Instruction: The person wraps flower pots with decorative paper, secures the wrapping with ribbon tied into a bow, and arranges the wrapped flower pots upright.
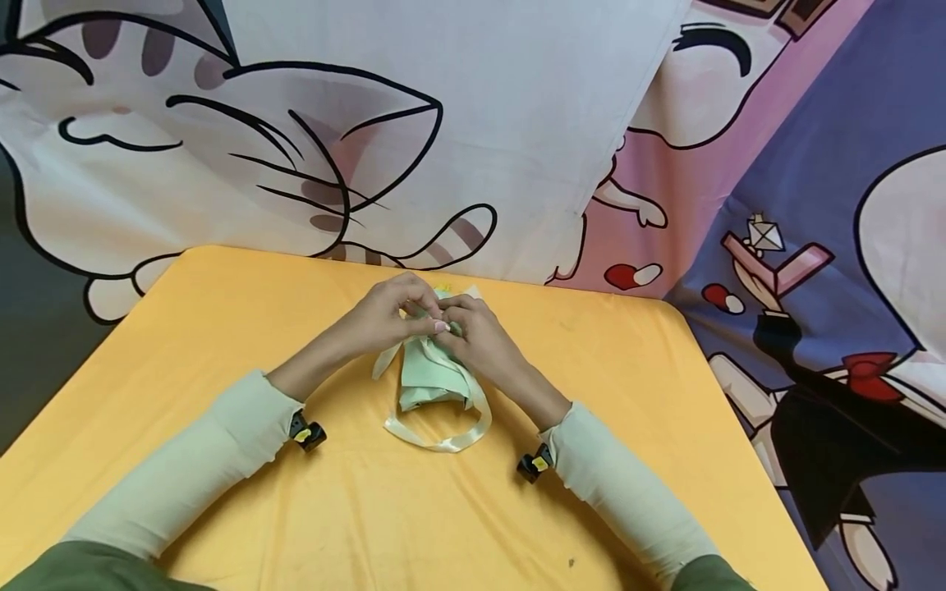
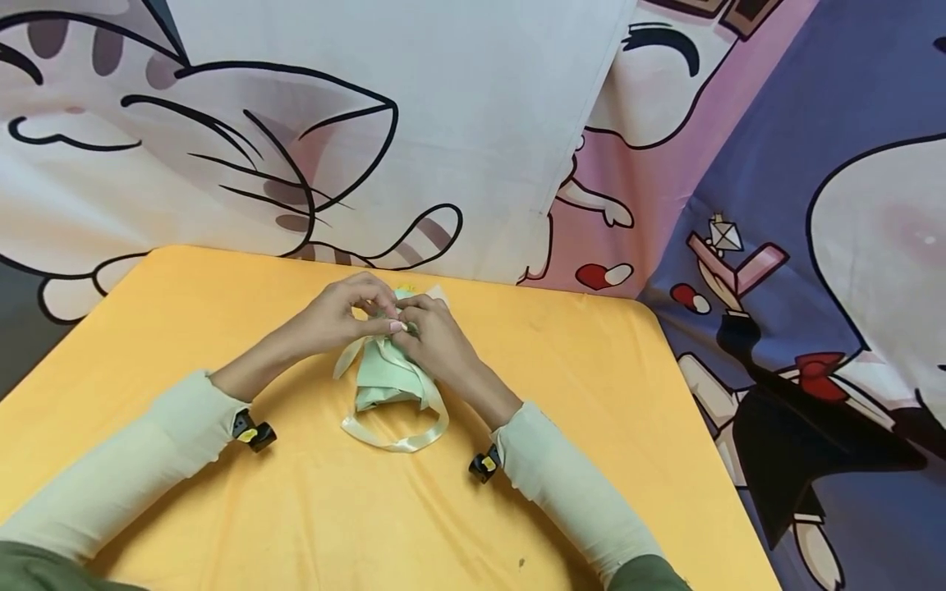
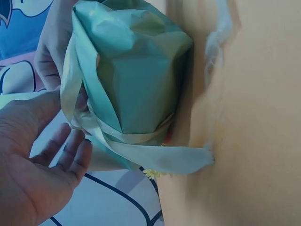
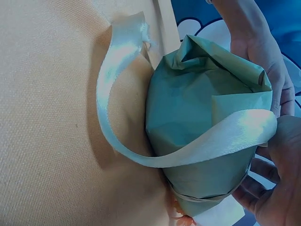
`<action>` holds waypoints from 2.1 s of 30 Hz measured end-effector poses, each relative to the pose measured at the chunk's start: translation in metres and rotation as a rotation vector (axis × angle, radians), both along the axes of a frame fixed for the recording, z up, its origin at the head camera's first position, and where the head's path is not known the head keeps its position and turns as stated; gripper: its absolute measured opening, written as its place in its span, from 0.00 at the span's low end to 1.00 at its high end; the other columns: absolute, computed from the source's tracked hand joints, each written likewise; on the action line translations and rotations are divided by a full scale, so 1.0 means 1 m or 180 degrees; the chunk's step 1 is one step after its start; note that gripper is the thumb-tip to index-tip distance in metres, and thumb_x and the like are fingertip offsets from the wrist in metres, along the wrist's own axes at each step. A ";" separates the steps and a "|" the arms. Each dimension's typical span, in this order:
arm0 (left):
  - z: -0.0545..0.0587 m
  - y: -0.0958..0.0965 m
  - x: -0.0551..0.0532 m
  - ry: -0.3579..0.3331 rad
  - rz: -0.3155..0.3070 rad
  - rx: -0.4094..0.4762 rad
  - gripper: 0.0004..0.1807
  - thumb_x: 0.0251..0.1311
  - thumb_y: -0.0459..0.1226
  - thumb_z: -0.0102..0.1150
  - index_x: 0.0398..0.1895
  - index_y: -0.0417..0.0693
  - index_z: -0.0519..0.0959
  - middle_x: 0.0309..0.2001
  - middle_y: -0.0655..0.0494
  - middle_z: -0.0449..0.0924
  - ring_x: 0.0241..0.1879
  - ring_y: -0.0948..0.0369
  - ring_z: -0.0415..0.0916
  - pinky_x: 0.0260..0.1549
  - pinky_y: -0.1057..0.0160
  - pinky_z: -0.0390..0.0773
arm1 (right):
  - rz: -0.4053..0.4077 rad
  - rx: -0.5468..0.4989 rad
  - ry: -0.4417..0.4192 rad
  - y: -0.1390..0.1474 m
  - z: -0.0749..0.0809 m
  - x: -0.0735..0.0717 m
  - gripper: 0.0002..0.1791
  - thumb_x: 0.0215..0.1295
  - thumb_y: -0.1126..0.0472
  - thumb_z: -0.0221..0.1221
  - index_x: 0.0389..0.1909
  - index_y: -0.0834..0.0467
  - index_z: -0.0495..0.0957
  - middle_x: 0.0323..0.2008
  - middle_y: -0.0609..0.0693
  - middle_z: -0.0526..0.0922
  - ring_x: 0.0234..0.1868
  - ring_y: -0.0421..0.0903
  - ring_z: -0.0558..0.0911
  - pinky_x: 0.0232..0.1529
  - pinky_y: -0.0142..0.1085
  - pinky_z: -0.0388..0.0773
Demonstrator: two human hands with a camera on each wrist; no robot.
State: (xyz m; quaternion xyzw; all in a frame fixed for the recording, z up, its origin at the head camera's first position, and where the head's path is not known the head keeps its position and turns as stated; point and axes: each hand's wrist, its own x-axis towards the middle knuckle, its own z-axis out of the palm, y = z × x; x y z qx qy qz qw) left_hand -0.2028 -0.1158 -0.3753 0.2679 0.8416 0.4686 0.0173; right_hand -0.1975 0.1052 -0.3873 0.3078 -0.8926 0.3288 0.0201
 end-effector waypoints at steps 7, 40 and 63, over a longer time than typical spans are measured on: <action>-0.003 0.000 0.003 0.0199 -0.0141 -0.0110 0.03 0.79 0.38 0.70 0.45 0.50 0.86 0.59 0.49 0.80 0.57 0.49 0.76 0.57 0.42 0.79 | -0.0027 0.0012 0.0040 -0.001 0.000 0.000 0.11 0.84 0.59 0.66 0.50 0.62 0.92 0.69 0.61 0.86 0.72 0.62 0.81 0.76 0.57 0.79; -0.008 -0.014 -0.013 -0.0329 -0.0112 0.0075 0.12 0.73 0.33 0.76 0.56 0.45 0.93 0.63 0.46 0.89 0.52 0.52 0.85 0.49 0.63 0.84 | -0.0102 -0.0069 -0.0017 0.000 -0.003 0.002 0.12 0.85 0.58 0.63 0.43 0.59 0.92 0.72 0.59 0.85 0.75 0.62 0.80 0.78 0.59 0.77; -0.037 -0.006 -0.008 0.0275 -0.0049 0.0708 0.10 0.63 0.23 0.78 0.46 0.39 0.95 0.61 0.39 0.85 0.65 0.43 0.81 0.56 0.77 0.81 | -0.0112 -0.0480 -0.0708 0.008 0.001 0.002 0.14 0.83 0.61 0.62 0.57 0.64 0.92 0.78 0.55 0.80 0.83 0.59 0.74 0.74 0.51 0.85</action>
